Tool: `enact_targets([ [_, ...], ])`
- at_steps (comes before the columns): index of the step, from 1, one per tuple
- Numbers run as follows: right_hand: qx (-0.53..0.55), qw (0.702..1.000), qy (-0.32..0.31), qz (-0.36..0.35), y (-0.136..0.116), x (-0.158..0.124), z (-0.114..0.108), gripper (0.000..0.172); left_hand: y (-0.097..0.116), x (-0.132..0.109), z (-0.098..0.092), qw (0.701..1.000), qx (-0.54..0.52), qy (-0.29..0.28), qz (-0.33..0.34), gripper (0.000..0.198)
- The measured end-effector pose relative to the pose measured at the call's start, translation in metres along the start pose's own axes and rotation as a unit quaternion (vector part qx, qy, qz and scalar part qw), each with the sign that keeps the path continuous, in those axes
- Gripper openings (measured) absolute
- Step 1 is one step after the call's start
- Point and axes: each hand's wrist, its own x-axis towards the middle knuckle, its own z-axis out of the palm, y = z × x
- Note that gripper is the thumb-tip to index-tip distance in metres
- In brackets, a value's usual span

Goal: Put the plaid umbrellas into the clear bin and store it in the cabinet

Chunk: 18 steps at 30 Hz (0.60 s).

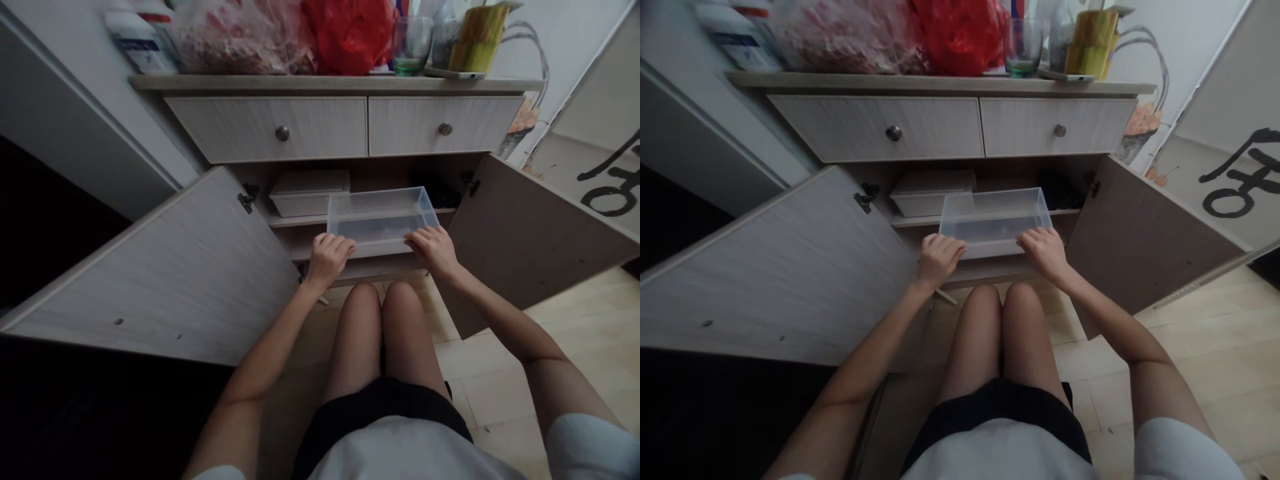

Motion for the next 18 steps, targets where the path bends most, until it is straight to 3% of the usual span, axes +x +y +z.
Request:
enact_targets([
  [5, 0.002, 0.999, -0.009, -0.037, -0.032, -0.054, -0.009, 0.031, 0.026, -0.055, -0.016, 0.999, -0.027, -0.01, 0.018, 0.028],
  [11, 0.022, 0.998, -0.029, -0.053, -0.067, -0.113, 0.009, 0.023, 0.05, -0.129, -0.01, 0.999, -0.019, -0.02, 0.033, 0.024],
  [14, 0.036, 0.997, -0.039, -0.054, -0.078, -0.129, 0.017, 0.024, 0.057, -0.152, -0.004, 0.998, -0.032, -0.05, 0.012, 0.027],
  [18, 0.048, 0.996, -0.049, -0.052, -0.083, -0.138, 0.025, 0.021, 0.062, -0.165, 0.001, 0.997, -0.048, -0.061, -0.009, 0.026],
])
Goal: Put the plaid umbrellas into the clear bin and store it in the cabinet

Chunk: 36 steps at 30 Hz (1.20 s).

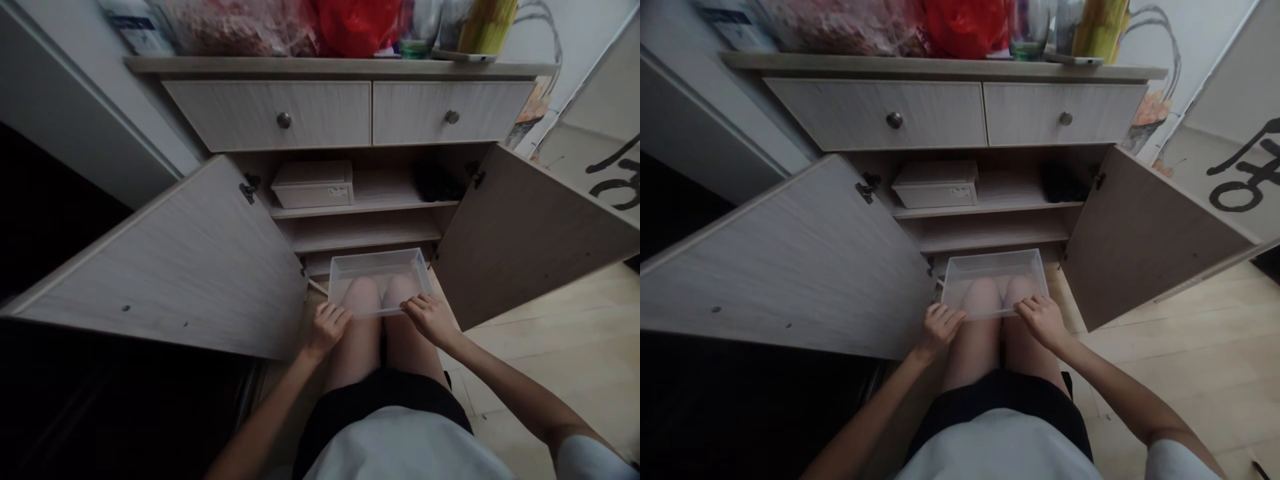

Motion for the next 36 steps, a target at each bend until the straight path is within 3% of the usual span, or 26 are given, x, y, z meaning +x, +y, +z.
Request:
enact_targets([
  [4, 0.005, 1.0, -0.007, 0.004, 0.0, -0.003, 0.01, 0.021, 0.007, -0.005, 0.003, 0.997, -0.067, 0.038, -0.03, 0.024],
  [6, 0.006, 1.0, -0.012, 0.0, 0.0, -0.004, 0.012, 0.021, 0.009, -0.006, 0.006, 0.988, -0.115, 0.071, -0.077, 0.026],
  [8, 0.019, 1.0, -0.022, -0.003, 0.002, -0.004, 0.009, 0.018, 0.006, -0.005, 0.012, 0.964, -0.156, 0.117, -0.178, 0.035],
  [10, 0.057, 0.998, -0.031, -0.005, 0.01, 0.003, -0.001, 0.016, -0.002, -0.002, 0.018, 0.916, -0.21, 0.148, -0.307, 0.048],
  [11, 0.081, 0.996, -0.028, 0.001, 0.019, 0.011, -0.008, 0.023, -0.007, 0.0, 0.021, 0.885, -0.25, 0.145, -0.364, 0.052],
  [13, 0.119, 0.992, -0.003, 0.035, 0.047, 0.034, -0.019, 0.037, -0.016, 0.003, 0.025, 0.823, -0.345, 0.098, -0.44, 0.052],
  [15, 0.121, 0.987, 0.036, 0.098, 0.089, 0.069, -0.022, 0.036, -0.022, 0.004, 0.028, 0.765, -0.425, 0.033, -0.483, 0.05],
  [18, 0.075, 0.974, 0.058, 0.205, 0.164, 0.133, -0.006, 0.037, -0.023, 0.004, 0.031, 0.697, -0.483, -0.017, -0.529, 0.052],
  [22, -0.006, 0.927, -0.017, 0.375, 0.238, 0.208, 0.034, 0.044, -0.019, 0.006, 0.031, 0.644, -0.505, -0.013, -0.574, 0.055],
  [26, -0.023, 0.884, -0.117, 0.452, 0.261, 0.247, 0.06, 0.051, -0.011, 0.016, 0.023, 0.586, -0.525, 0.003, -0.617, 0.056],
  [29, -0.04, 0.869, -0.146, 0.471, 0.262, 0.252, 0.071, 0.049, -0.005, 0.022, 0.015, 0.566, -0.529, 0.004, -0.632, 0.055],
  [32, -0.064, 0.871, -0.13, 0.469, 0.26, 0.245, 0.078, 0.049, -0.003, 0.025, 0.012, 0.566, -0.523, -0.001, -0.637, 0.055],
  [36, -0.078, 0.874, -0.123, 0.463, 0.262, 0.232, 0.079, 0.061, -0.005, 0.024, 0.014, 0.563, -0.524, -0.006, -0.639, 0.058],
])
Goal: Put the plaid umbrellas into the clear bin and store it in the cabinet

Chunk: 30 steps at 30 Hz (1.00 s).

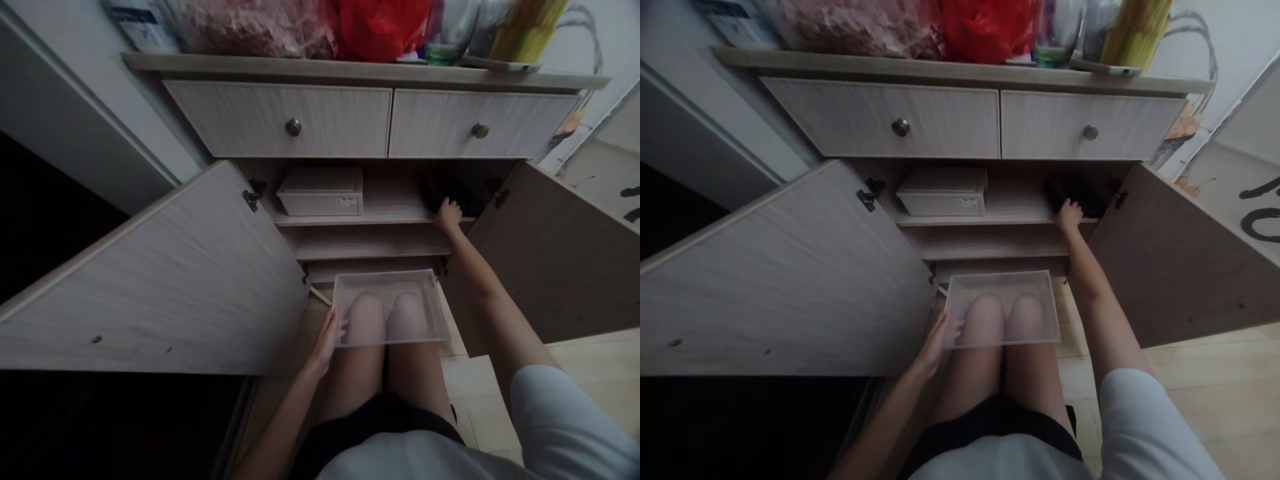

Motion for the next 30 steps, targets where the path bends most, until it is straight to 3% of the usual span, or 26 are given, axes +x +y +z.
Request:
enact_targets([
  [7, 0.016, 0.999, -0.027, -0.013, 0.007, -0.011, -0.005, 0.055, 0.001, 0.0, 0.005, 1.0, -0.015, -0.009, -0.011, 0.056],
  [11, 0.085, 0.995, 0.001, -0.051, 0.007, -0.031, -0.011, 0.043, 0.004, -0.002, 0.008, 1.0, -0.017, -0.001, -0.005, 0.056],
  [15, 0.238, 0.952, 0.019, -0.193, 0.027, -0.077, -0.032, 0.051, 0.009, -0.004, 0.008, 1.0, -0.013, 0.007, -0.018, 0.056],
  [18, 0.288, 0.893, -0.036, -0.344, 0.049, -0.13, -0.06, 0.052, 0.011, -0.005, 0.008, 1.0, -0.005, 0.004, -0.017, 0.053],
  [21, 0.212, 0.869, -0.076, -0.44, 0.06, -0.187, -0.08, 0.04, 0.01, -0.004, 0.007, 1.0, 0.0, 0.001, -0.01, 0.053],
  [24, 0.084, 0.879, -0.082, -0.462, 0.054, -0.229, -0.08, 0.034, 0.007, -0.002, 0.006, 1.0, 0.003, -0.001, -0.001, 0.053],
  [27, -0.002, 0.893, -0.087, -0.441, 0.039, -0.247, -0.063, 0.029, 0.004, 0.0, 0.005, 1.0, 0.004, 0.002, 0.004, 0.056],
  [30, -0.012, 0.903, -0.071, -0.424, 0.025, -0.25, -0.043, 0.025, 0.005, -0.001, 0.004, 1.0, 0.008, -0.013, 0.005, 0.059],
])
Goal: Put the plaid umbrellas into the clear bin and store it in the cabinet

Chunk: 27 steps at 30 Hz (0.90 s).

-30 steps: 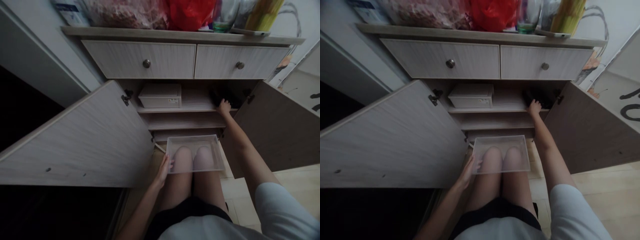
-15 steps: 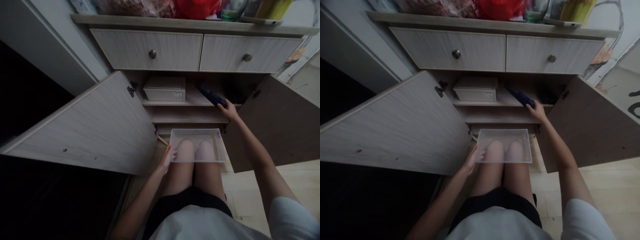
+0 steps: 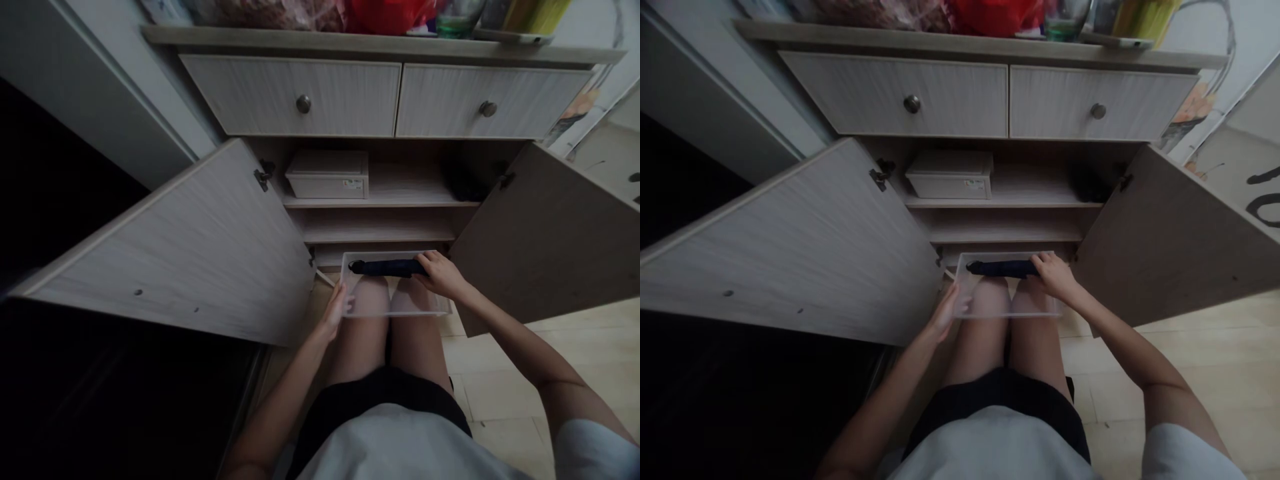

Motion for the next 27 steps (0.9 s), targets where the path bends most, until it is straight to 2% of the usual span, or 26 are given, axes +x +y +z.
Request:
enact_targets([
  [6, 0.008, 1.0, 0.02, -0.002, -0.003, 0.016, 0.02, 0.026, 0.003, -0.002, -0.002, 1.0, 0.0, 0.002, -0.018, 0.062],
  [11, -0.055, 0.998, -0.005, 0.014, -0.011, 0.028, 0.017, 0.017, 0.004, 0.0, -0.003, 1.0, -0.001, 0.001, -0.019, 0.065],
  [14, -0.053, 0.998, -0.029, 0.031, -0.019, 0.033, 0.014, 0.022, 0.005, 0.0, -0.003, 1.0, -0.002, 0.004, -0.019, 0.065],
  [17, -0.044, 0.998, -0.05, 0.005, -0.016, 0.037, 0.01, 0.021, 0.007, 0.0, -0.004, 1.0, -0.009, 0.006, -0.026, 0.063],
  [19, 0.001, 0.999, -0.044, -0.027, 0.001, 0.043, 0.002, 0.029, 0.009, -0.001, -0.005, 1.0, -0.01, 0.007, -0.028, 0.061],
  [21, 0.062, 0.998, 0.0, -0.019, 0.031, 0.057, -0.01, 0.036, 0.01, -0.001, -0.005, 1.0, -0.005, 0.007, -0.03, 0.06],
  [22, 0.082, 0.996, 0.037, 0.015, 0.051, 0.068, -0.017, 0.035, 0.011, -0.001, -0.006, 0.999, -0.004, 0.006, -0.031, 0.059],
  [24, 0.069, 0.981, 0.109, 0.141, 0.094, 0.092, -0.029, 0.034, 0.012, -0.001, -0.006, 0.999, -0.004, 0.003, -0.032, 0.058],
  [25, 0.054, 0.968, 0.125, 0.21, 0.116, 0.105, -0.032, 0.036, 0.012, -0.001, -0.005, 0.999, -0.005, 0.004, -0.032, 0.058],
  [27, 0.03, 0.939, 0.118, 0.322, 0.156, 0.13, -0.035, 0.043, 0.012, 0.0, -0.004, 0.999, -0.008, 0.009, -0.035, 0.057],
])
